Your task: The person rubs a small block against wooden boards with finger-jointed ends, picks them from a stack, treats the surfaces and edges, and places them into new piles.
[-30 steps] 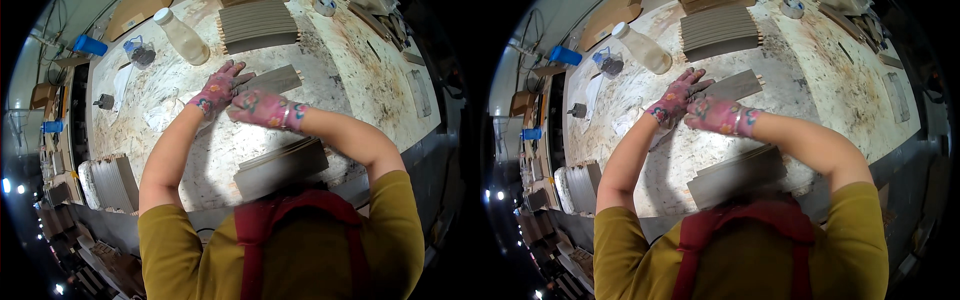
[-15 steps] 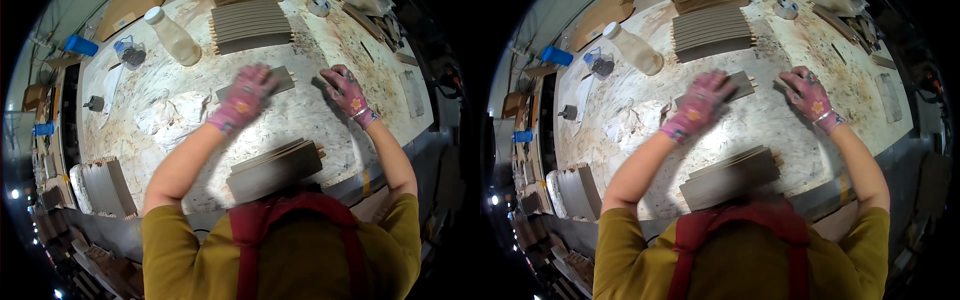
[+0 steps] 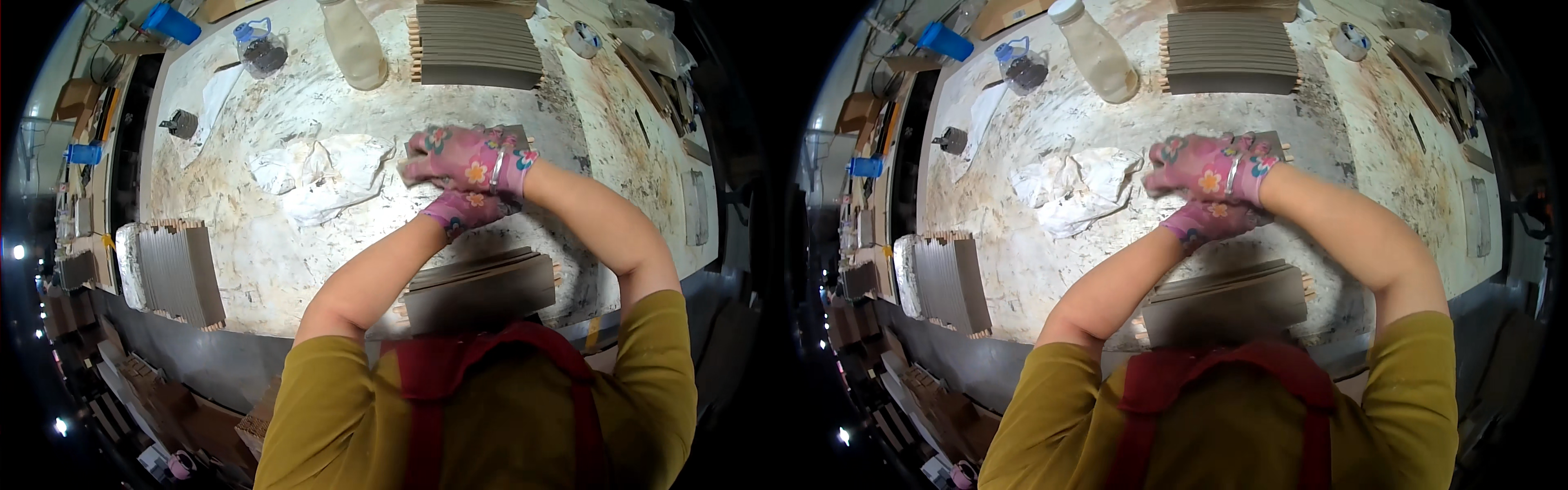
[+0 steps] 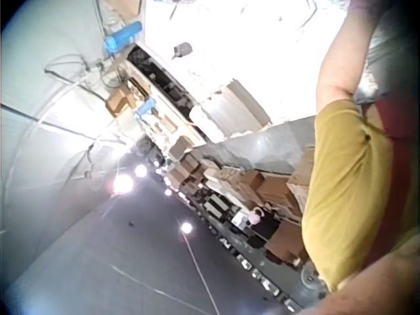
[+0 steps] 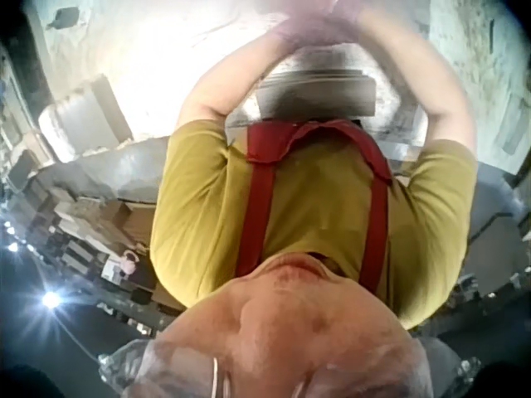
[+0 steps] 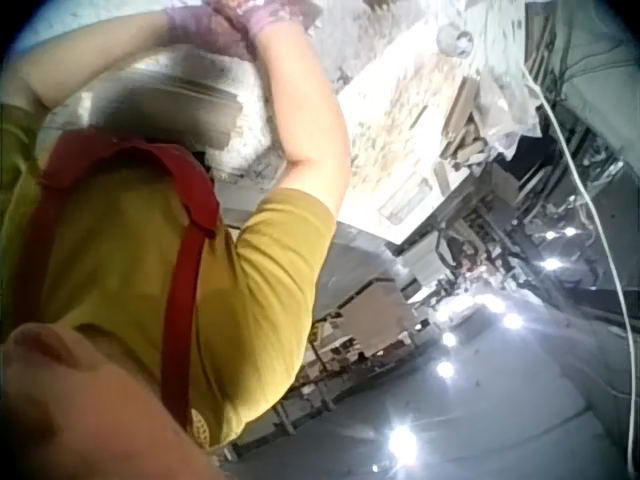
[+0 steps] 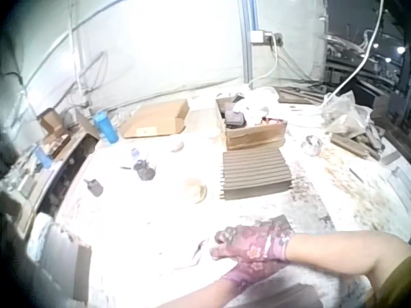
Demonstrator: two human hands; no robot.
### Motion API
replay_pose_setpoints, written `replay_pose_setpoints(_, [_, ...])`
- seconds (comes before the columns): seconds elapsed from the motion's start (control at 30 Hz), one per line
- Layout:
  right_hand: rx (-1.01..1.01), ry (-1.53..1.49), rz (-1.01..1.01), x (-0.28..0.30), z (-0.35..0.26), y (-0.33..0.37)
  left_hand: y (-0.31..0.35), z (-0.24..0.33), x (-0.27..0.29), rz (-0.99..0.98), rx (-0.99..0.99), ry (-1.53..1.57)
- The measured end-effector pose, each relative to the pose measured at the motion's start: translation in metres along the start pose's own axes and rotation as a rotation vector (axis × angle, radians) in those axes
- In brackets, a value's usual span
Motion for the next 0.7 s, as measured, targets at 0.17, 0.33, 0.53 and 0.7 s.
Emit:
replay_pose_setpoints(0.17, [-0.113, 0.035, 0.182, 0.016, 0.043, -0.022, -0.009, 0.01, 0.014, -0.207, -0.023, -0.475])
replay_pose_setpoints(0.33, [-0.133, -0.294, 0.572, 0.03, 0.061, 0.033, 0.008, -0.022, 0.041, 0.132, -0.276, -0.733])
replay_pose_setpoints(0.53, [-0.405, -0.444, 0.918, 0.005, 0.091, 0.177, 0.038, -0.026, 0.135, -0.057, 0.166, -0.816])
replay_pose_setpoints(0.7, [-0.538, -0.939, 1.068, -0.038, 0.072, 0.227, 0.04, -0.03, 0.096, -0.038, -0.032, -0.785])
Point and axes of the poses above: each hand's wrist, its own y-axis away from the middle knuckle, its own x-axis out of the back of the hand, z = x × y, the point moved 3 cm from there along -y, towards the middle knuckle, and after that the axes turned 2 degrees about x, right-handed, at the moved point
